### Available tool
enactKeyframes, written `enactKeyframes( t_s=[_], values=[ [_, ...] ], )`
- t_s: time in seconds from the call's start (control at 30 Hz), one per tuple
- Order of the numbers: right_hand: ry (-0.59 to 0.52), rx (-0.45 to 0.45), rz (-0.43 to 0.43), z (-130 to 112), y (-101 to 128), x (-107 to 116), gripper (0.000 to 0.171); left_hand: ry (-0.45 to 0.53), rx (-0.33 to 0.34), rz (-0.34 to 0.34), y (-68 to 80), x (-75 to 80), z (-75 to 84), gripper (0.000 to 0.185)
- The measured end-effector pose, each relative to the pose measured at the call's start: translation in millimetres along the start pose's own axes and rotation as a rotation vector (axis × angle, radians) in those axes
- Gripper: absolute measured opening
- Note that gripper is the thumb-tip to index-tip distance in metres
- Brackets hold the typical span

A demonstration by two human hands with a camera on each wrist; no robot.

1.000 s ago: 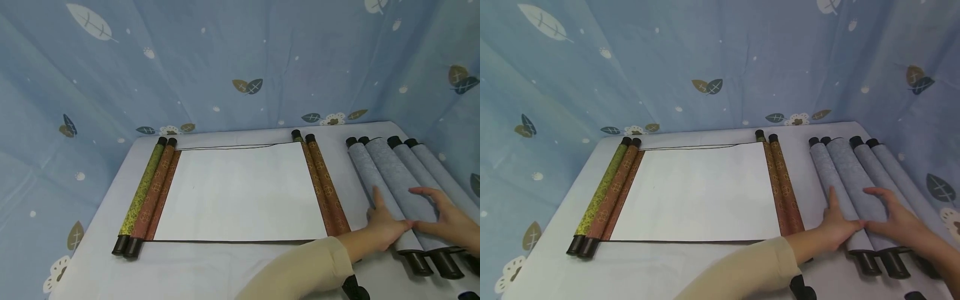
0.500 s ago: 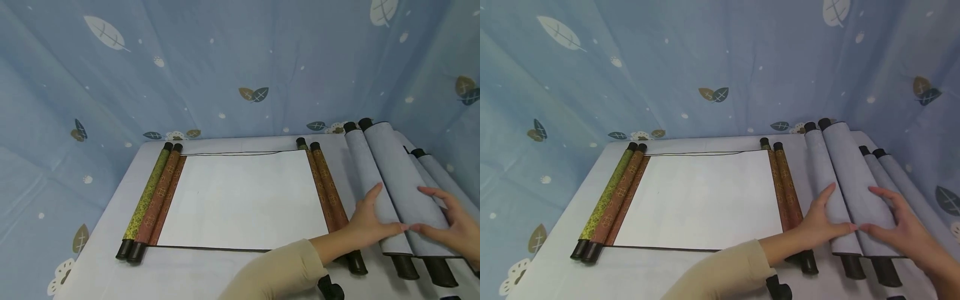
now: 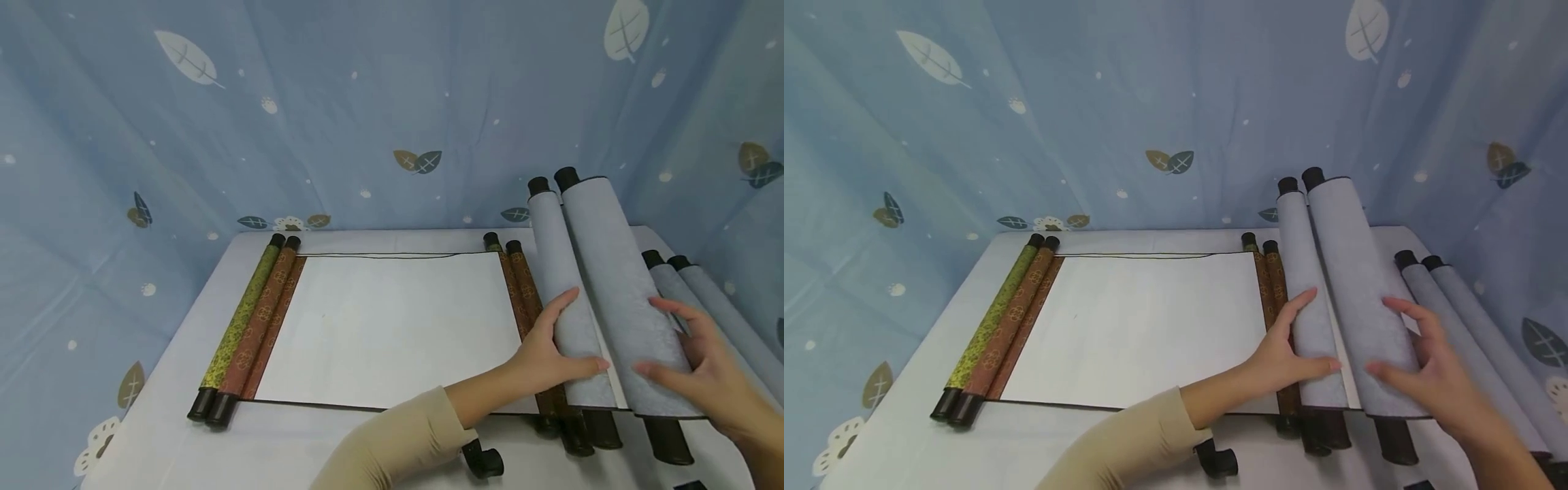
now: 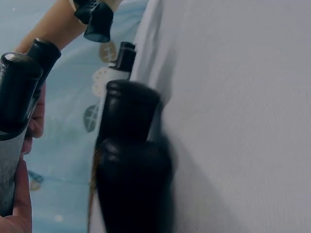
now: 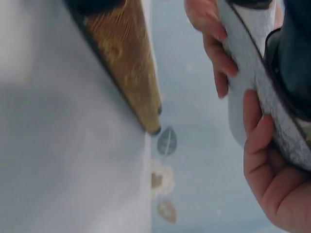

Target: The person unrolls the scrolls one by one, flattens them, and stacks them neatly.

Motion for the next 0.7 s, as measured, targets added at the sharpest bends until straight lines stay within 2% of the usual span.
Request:
enactKeyframes(
  t_s=[0.1, 0.17, 0.23, 0.3, 0.4, 0.47, 0.6, 0.7],
  values=[
    [-0.170, 0.016, -0.022, -7, -5, -13, 0.095, 0.128, 0.027, 0.046, 5.1, 11.3, -0.2, 0.083],
    [-0.269, -0.005, -0.045, -8, -9, -21, 0.095, 0.213, 0.039, 0.087, 8.6, 18.8, 0.2, 0.078],
    [-0.276, -0.018, -0.059, -9, -13, -28, 0.095, 0.263, 0.037, 0.125, 10.9, 26.1, 1.3, 0.073],
    [-0.250, -0.036, -0.079, -11, -17, -35, 0.095, 0.248, 0.023, 0.148, 12.5, 33.1, 2.4, 0.070],
    [-0.197, -0.035, -0.136, -15, -23, -50, 0.093, 0.170, -0.012, 0.166, 14.1, 43.6, 3.8, 0.071],
    [-0.244, -0.028, -0.186, -18, -25, -61, 0.091, 0.140, -0.031, 0.166, 15.4, 49.3, 3.7, 0.071],
    [-0.287, 0.005, -0.267, -28, -26, -79, 0.089, 0.141, -0.050, 0.158, 18.9, 58.0, 1.0, 0.071],
    [-0.212, 0.059, -0.288, -38, -28, -90, 0.091, 0.145, -0.047, 0.151, 22.4, 62.7, -3.0, 0.070]
  ],
)
Point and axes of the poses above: each hand's wrist, its own y-axis away from the middle knuckle, its own x-axis out of the back of the hand, z = x × y, the point moved 10 cm from there along -y, towards the middle knuckle, and after that the axes turned 15 degrees about -y, right-handed, at the moved point
